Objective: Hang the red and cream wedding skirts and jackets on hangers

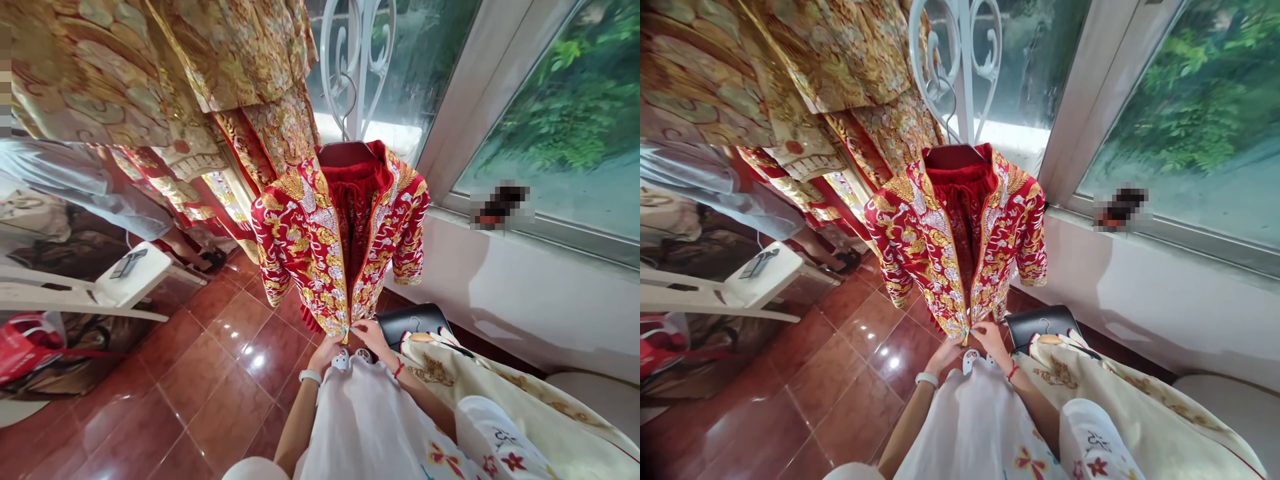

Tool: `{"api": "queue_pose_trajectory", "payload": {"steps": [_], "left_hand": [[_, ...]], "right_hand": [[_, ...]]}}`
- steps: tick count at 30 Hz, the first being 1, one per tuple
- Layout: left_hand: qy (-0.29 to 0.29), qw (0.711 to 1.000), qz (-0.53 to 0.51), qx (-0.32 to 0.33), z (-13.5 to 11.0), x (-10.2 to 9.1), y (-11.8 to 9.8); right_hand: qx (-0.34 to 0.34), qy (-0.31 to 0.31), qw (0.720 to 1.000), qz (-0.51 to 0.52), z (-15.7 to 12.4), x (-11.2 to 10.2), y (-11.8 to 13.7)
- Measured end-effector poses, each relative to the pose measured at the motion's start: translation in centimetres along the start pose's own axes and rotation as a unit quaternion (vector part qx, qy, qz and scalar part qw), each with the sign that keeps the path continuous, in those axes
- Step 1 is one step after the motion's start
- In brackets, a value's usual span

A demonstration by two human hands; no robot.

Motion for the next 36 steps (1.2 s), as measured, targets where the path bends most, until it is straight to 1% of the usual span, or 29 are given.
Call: {"api": "queue_pose_trajectory", "payload": {"steps": [5,8,11,14,19,24,30,33,36], "left_hand": [[-0.014,1.0,0.007,0.007,-0.1,-0.4,-0.4],[-0.019,1.0,0.011,0.014,0.0,-0.7,-0.7],[-0.019,1.0,0.011,0.02,0.2,-0.8,-0.8],[-0.017,0.999,0.009,0.027,0.4,-0.9,-0.8],[-0.019,0.999,0.01,0.033,0.6,-1.4,-0.7],[-0.025,0.999,0.014,0.037,0.9,-2.0,-0.6],[-0.035,0.998,0.013,0.054,1.4,-2.6,-0.7],[-0.031,0.998,0.012,0.053,1.3,-2.5,-0.6],[-0.024,0.999,0.012,0.048,1.1,-2.3,-0.5]], "right_hand": [[0.011,0.013,1.0,0.018,-0.1,0.1,0.0],[0.024,0.047,0.998,0.033,-0.2,0.8,0.0],[0.044,0.094,0.993,0.049,-0.2,1.7,-0.2],[0.059,0.131,0.989,0.044,-0.2,2.5,-0.4],[0.087,0.163,0.981,0.062,-0.5,3.3,-0.5],[0.099,0.159,0.978,0.086,-0.3,3.4,0.2],[0.135,0.149,0.975,0.094,0.1,3.4,0.2],[0.146,0.144,0.974,0.096,0.0,3.4,0.5],[0.14,0.131,0.977,0.096,-0.1,3.3,1.1]]}}
Point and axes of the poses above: each hand's wrist, its own z-axis towards the middle knuckle, its own x-axis out of the palm, y = z × x, the point moved 10 cm from there along z, towards the middle knuckle, and after that the axes turned 14 degrees about x, right-handed, at the moved point
